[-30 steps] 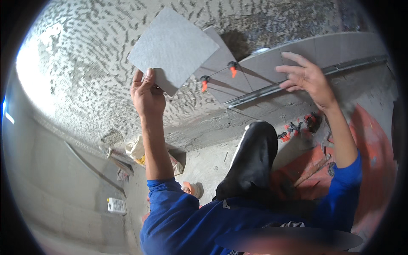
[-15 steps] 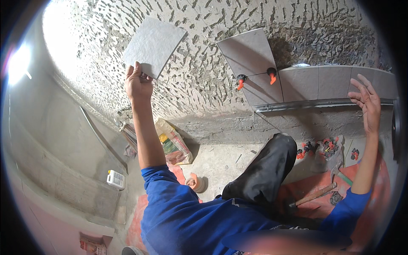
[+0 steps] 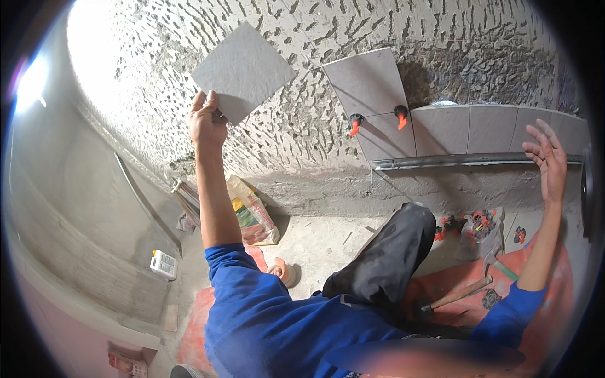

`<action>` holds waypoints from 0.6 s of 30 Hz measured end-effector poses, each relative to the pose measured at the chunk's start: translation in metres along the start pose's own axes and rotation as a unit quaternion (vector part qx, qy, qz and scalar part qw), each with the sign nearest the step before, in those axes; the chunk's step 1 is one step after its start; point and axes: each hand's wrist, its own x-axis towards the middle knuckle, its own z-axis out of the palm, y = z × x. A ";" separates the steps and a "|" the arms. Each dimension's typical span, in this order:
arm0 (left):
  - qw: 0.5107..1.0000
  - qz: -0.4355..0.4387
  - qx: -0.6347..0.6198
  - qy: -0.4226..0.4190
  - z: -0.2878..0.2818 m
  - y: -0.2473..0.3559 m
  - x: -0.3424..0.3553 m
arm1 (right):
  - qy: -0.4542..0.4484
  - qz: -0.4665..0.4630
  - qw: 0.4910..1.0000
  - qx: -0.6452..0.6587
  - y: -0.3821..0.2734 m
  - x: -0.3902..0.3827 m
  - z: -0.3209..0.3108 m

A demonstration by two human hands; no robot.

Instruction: The person applies cement to the back of a tile using a trowel, then presses the tile onto a wall. They repeat this process for several tiles, using tile spacers to maintain even gaps between them.

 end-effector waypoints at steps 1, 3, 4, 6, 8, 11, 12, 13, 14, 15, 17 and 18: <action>1.000 -0.003 0.022 -0.010 0.001 0.002 -0.002 | -0.001 -0.004 1.000 0.000 -0.001 0.000 0.000; 0.997 -0.016 0.062 -0.034 0.005 0.004 -0.007 | 0.011 -0.003 1.000 -0.006 -0.003 0.001 0.002; 0.997 -0.009 0.069 -0.038 0.009 0.004 -0.009 | -0.003 -0.012 1.000 0.005 -0.004 0.001 0.004; 0.996 -0.002 0.081 -0.046 0.018 0.004 -0.013 | -0.005 -0.013 1.000 0.012 -0.007 0.001 0.009; 0.987 -0.016 0.124 -0.099 0.029 0.008 -0.013 | -0.019 -0.015 1.000 0.014 -0.009 -0.001 0.016; 0.966 -0.040 0.195 -0.163 0.050 0.013 -0.008 | -0.038 -0.015 0.999 0.018 -0.014 -0.002 0.030; 0.958 -0.053 0.210 -0.188 0.060 0.013 -0.004 | -0.044 -0.014 0.999 0.021 -0.016 -0.003 0.036; 0.948 -0.065 0.225 -0.214 0.070 0.013 0.000 | -0.050 -0.015 0.998 0.019 -0.019 -0.003 0.042; 0.949 -0.063 0.231 -0.203 0.080 0.009 0.001 | -0.054 -0.016 0.998 0.018 -0.022 -0.003 0.050; 0.939 -0.075 0.242 -0.234 0.090 0.007 0.001 | -0.042 -0.006 0.999 0.012 -0.025 -0.004 0.058; 0.913 -0.096 0.262 -0.296 0.110 0.005 0.004 | -0.073 -0.023 0.997 0.017 -0.029 -0.005 0.080; 0.893 -0.112 0.254 -0.355 0.120 0.005 0.006 | -0.066 -0.014 0.998 0.013 -0.031 -0.007 0.092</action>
